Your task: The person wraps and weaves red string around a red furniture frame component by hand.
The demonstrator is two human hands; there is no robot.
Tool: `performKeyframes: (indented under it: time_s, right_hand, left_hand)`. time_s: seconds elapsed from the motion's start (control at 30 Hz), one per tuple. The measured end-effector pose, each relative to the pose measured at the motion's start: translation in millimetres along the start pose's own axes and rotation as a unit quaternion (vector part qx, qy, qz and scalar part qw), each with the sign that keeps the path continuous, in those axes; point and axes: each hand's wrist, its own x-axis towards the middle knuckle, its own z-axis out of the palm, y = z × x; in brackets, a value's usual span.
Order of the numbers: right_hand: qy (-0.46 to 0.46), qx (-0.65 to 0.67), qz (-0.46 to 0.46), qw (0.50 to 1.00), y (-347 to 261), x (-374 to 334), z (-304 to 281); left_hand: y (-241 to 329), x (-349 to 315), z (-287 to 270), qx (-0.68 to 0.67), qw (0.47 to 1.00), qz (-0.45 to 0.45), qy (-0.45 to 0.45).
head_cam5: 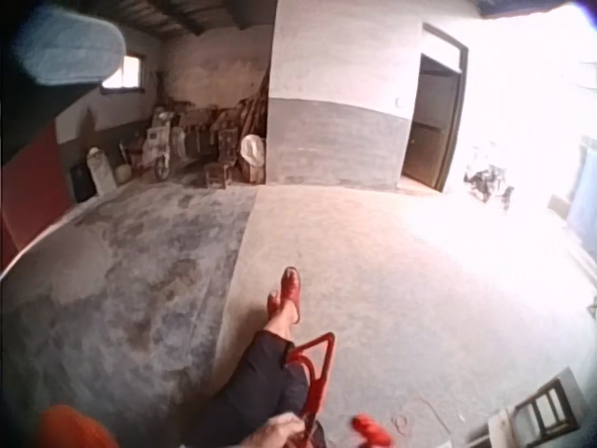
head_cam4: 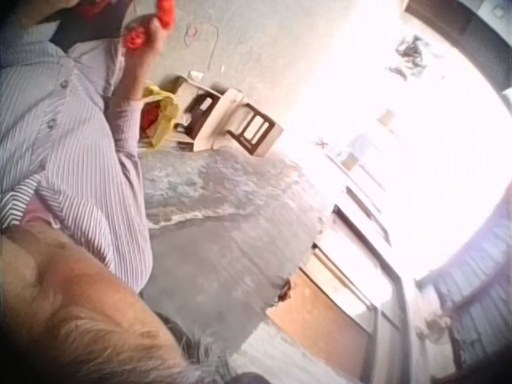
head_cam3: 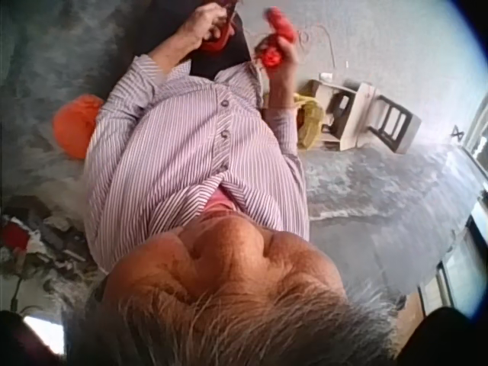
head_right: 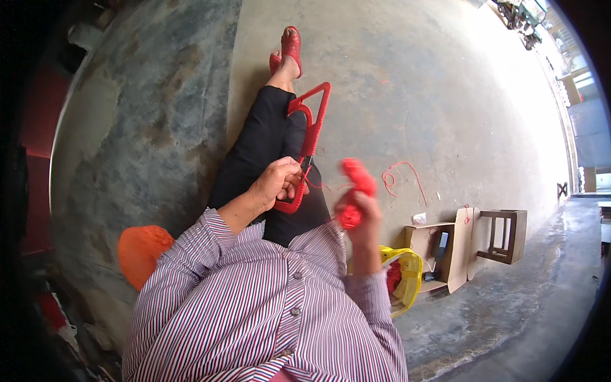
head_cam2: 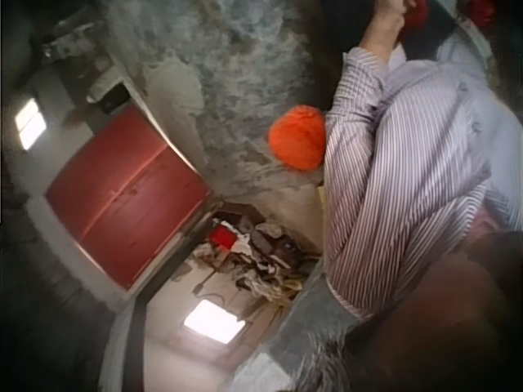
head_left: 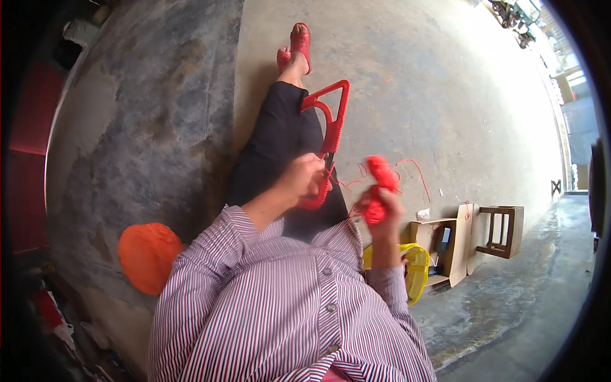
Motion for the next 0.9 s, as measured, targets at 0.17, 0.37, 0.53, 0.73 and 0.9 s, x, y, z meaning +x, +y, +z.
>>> performKeyframes:
  time_s: [0.17,0.37,0.53,0.73,0.9]
  right_hand:
    - [0.041,-0.047,0.132,0.989,24,16,19]
    - [-0.015,-0.103,0.057,0.993,-6,7,-2]
    - [-0.035,-0.076,0.099,0.992,13,15,27]
    - [0.016,-0.211,0.089,0.973,2,12,21]
    - [0.016,-0.294,0.018,0.955,-22,-33,21]
  left_hand:
    - [-3,2,-4,-0.027,0.999,-0.018,-0.013]
    - [-1,0,-1,-0.098,0.994,-0.052,-0.004]
    - [-6,4,1,-0.090,0.995,-0.031,-0.010]
    - [-11,7,-3,-0.114,0.992,-0.052,0.010]
    - [-7,5,2,-0.115,0.990,-0.078,-0.011]
